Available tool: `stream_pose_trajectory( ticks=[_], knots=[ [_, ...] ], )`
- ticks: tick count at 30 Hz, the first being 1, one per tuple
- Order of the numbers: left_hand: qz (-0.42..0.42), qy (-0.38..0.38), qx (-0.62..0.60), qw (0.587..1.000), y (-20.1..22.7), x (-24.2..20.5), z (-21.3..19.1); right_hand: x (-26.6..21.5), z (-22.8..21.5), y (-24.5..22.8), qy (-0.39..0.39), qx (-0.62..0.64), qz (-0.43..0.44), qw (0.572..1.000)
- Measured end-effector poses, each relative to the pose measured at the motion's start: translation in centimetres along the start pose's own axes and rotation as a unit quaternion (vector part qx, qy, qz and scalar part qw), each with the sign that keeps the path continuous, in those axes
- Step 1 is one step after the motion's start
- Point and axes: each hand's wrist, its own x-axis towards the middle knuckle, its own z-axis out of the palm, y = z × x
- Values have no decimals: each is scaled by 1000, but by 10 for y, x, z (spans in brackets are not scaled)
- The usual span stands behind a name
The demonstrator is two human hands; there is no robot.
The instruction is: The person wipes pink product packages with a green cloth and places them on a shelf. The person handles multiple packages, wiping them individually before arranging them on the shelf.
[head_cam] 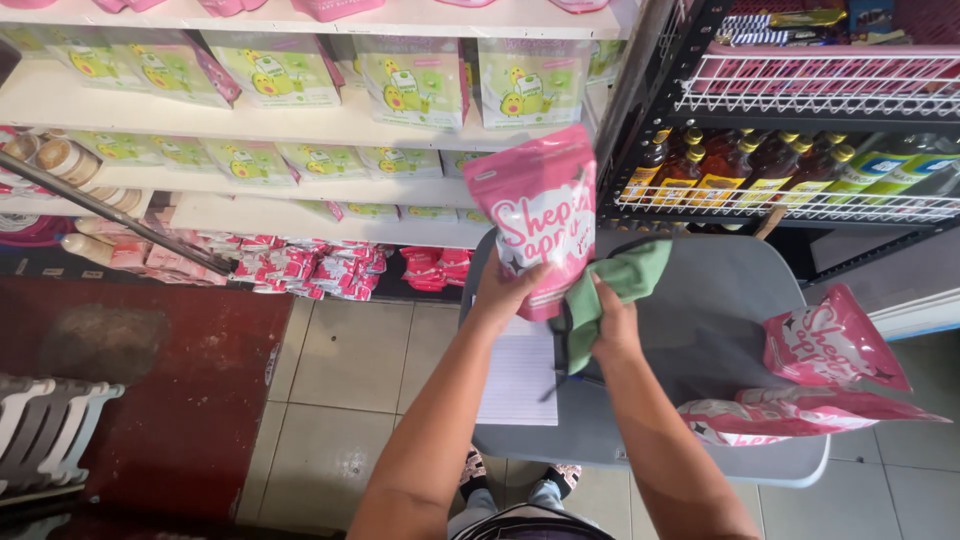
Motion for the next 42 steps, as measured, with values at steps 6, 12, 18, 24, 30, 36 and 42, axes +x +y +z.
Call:
stream_pose_trajectory(
  ticks=[6, 12, 18, 24, 30, 36, 42],
  knots=[
    [-44, -145, 129, 980, 23, -14, -17, 12, 0, -45, -95, -224, -95, 965],
    [-62, -180, 109, 976, 41, -27, -13, 11, 24, -67, -126, -188, -107, 968],
    [-83, -130, 25, 988, 33, -32, 3, 10, 46, -64, -103, -80, -185, 974],
    [-47, -99, 23, 994, 18, -27, 7, 17, 58, -71, -69, 18, -175, 982],
    [-64, 42, -5, 997, -19, 0, -7, 11, 65, -55, -93, -250, -183, 946],
    [-101, 59, -10, 993, -15, -16, -15, 11, 68, -45, -7, -262, -136, 955],
    [-73, 74, -154, 983, -40, -14, -26, 34, 18, -47, -37, -111, -50, 992]
  ],
)
